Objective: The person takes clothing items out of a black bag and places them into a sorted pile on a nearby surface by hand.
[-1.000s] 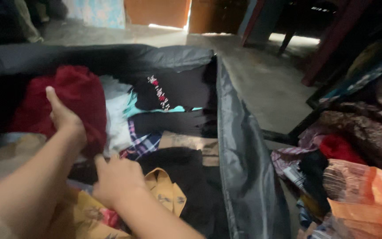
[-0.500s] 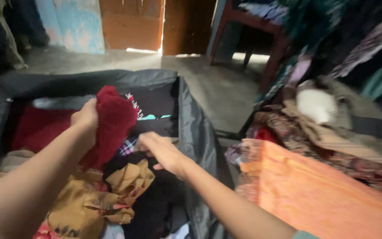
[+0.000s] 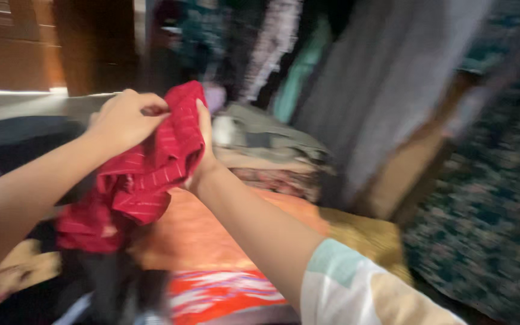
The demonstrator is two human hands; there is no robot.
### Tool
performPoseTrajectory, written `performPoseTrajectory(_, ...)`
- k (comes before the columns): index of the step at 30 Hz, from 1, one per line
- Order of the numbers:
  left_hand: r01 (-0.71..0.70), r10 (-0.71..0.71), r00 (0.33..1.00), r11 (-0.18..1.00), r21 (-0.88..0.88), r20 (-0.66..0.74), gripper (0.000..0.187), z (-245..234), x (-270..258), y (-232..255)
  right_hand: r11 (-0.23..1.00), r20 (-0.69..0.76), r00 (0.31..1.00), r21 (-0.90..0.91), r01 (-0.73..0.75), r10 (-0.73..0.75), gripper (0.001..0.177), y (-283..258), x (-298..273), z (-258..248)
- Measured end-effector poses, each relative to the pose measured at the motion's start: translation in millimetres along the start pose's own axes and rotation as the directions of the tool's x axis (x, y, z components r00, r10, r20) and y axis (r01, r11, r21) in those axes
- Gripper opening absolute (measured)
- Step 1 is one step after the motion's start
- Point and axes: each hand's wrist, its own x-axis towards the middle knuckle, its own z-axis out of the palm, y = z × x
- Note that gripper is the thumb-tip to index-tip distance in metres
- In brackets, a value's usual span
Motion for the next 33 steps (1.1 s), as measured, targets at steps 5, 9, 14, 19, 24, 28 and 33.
performPoseTrajectory(5,0.016,0.015,0.995,0.946,-0.323,0.095,0.066,46,-4,63,0.969,-0.395,0.918,-0.235,-0.078,-0.021,0.103,-67,-65,24)
performPoseTrajectory(9,-0.51,0.51,0.86,0.86,0.01,0.007,0.06,48,21,41,0.988,-0.384,0.923,-0.152,-0.037,-0.025,0.109,-64,-69,48)
performPoseTrajectory(14,-0.406,0.414,0.909,0.854,0.324,0.047,0.057,1,41,47,0.985,-0.201,0.969,-0.121,0.123,-0.146,0.106,-56,-46,56)
performPoseTrajectory(19,-0.246,0.272,0.962,0.912,0.327,-0.034,0.065,16,26,125,0.954,-0.091,0.951,-0.074,0.291,-0.297,0.095,-81,-51,19)
performPoseTrajectory(24,-0.362,0.299,0.905,0.914,0.181,0.303,0.081,128,-9,176,0.981,-0.406,0.897,-0.142,0.129,-0.177,0.09,-108,-147,-90)
performPoseTrajectory(28,-0.415,0.048,0.767,0.797,0.438,0.64,0.083,215,-59,170,0.995,-0.734,0.674,0.027,-0.092,0.083,0.086,-87,-288,-160)
performPoseTrajectory(33,-0.324,0.049,0.838,0.846,0.424,0.544,0.079,248,-87,134,0.982,-0.665,0.74,-0.06,-0.179,0.094,0.081,-104,-293,-200)
